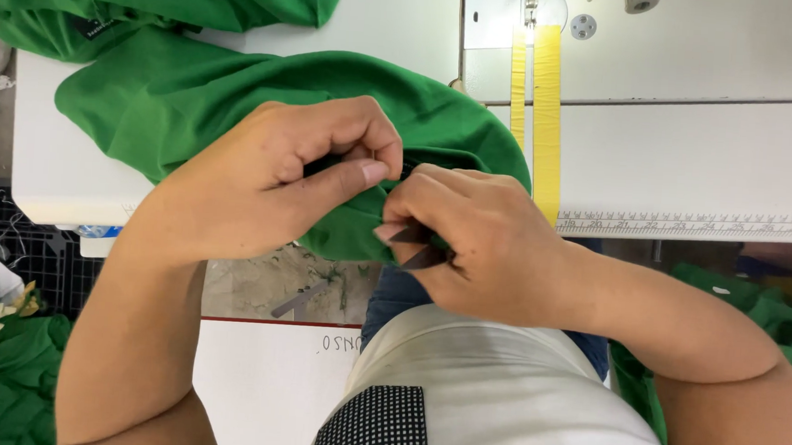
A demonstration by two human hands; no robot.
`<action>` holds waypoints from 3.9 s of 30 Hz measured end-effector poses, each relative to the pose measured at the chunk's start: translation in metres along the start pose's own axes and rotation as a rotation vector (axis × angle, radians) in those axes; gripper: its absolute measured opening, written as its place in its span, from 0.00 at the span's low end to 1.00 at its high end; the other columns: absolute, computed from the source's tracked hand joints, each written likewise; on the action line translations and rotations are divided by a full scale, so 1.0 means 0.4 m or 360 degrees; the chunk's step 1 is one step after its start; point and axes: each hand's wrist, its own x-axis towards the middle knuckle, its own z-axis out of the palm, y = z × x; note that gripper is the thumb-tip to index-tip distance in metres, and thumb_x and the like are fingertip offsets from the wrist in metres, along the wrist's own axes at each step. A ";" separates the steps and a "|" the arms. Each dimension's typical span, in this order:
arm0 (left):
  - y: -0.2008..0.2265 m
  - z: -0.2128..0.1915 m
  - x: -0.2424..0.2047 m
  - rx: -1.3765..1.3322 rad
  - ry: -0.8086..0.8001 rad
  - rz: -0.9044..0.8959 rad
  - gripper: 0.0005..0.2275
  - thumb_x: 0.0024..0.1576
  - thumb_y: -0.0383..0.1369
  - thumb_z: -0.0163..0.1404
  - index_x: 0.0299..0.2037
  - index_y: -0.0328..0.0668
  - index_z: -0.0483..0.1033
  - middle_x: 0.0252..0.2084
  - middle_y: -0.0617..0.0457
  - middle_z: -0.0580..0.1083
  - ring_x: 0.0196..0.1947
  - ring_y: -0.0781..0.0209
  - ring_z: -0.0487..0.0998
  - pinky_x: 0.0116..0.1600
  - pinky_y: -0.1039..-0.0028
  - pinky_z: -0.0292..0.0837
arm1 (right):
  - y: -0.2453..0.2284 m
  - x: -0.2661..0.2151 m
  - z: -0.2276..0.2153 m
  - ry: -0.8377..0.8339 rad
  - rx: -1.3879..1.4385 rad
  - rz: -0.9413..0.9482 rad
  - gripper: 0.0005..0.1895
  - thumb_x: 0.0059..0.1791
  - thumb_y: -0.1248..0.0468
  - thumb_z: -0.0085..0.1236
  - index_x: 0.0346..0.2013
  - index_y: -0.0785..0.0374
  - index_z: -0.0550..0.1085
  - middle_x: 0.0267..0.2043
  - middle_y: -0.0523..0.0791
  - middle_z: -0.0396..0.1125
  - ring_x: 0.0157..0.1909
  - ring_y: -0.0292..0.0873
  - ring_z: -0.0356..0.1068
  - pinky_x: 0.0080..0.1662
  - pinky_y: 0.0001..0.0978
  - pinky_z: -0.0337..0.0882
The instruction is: Trimming loose threads from green garments using small snips on a factory workbench.
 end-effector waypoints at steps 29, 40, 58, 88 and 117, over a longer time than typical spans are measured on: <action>0.010 0.005 -0.003 0.0035 0.0063 0.0047 0.04 0.67 0.26 0.43 0.42 0.42 0.72 0.24 0.60 0.64 0.21 0.68 0.60 0.29 0.77 0.57 | 0.002 -0.026 -0.058 -0.0081 0.0483 -0.0122 0.06 0.53 0.71 0.34 0.34 0.64 0.62 0.43 0.52 0.59 0.39 0.45 0.60 0.34 0.31 0.58; -0.013 -0.076 -0.117 0.0021 0.0420 0.0528 0.10 0.64 0.12 0.41 0.46 0.32 0.73 0.33 0.49 0.72 0.23 0.69 0.63 0.33 0.79 0.59 | 0.206 -0.186 -0.087 -0.0093 0.0409 0.0298 0.05 0.56 0.74 0.43 0.37 0.65 0.67 0.35 0.46 0.63 0.36 0.44 0.62 0.43 0.34 0.65; 0.067 -0.073 -0.038 0.0397 0.0399 0.0091 0.05 0.68 0.24 0.48 0.50 0.35 0.77 0.37 0.53 0.74 0.37 0.65 0.73 0.46 0.76 0.66 | 0.136 0.014 -0.076 -0.0241 0.1040 0.0846 0.03 0.53 0.63 0.58 0.40 0.59 0.75 0.32 0.36 0.65 0.29 0.31 0.65 0.30 0.22 0.73; -0.145 -0.122 0.107 -0.0182 0.1414 -0.0482 0.15 0.65 0.29 0.62 0.36 0.60 0.66 0.34 0.65 0.65 0.34 0.72 0.65 0.44 0.76 0.66 | 0.303 0.026 -0.052 -0.0132 -0.1562 0.0047 0.35 0.51 0.59 0.61 0.72 0.60 0.65 0.80 0.51 0.43 0.18 0.52 0.60 0.29 0.43 0.62; -0.333 0.225 0.345 -0.0855 0.0913 -0.0171 0.17 0.57 0.21 0.51 0.56 0.41 0.79 0.39 0.60 0.73 0.34 0.73 0.67 0.43 0.84 0.68 | 0.468 0.006 -0.049 0.0396 -0.1375 -0.0113 0.19 0.60 0.54 0.60 0.28 0.59 0.69 0.25 0.41 0.55 0.27 0.47 0.58 0.42 0.44 0.50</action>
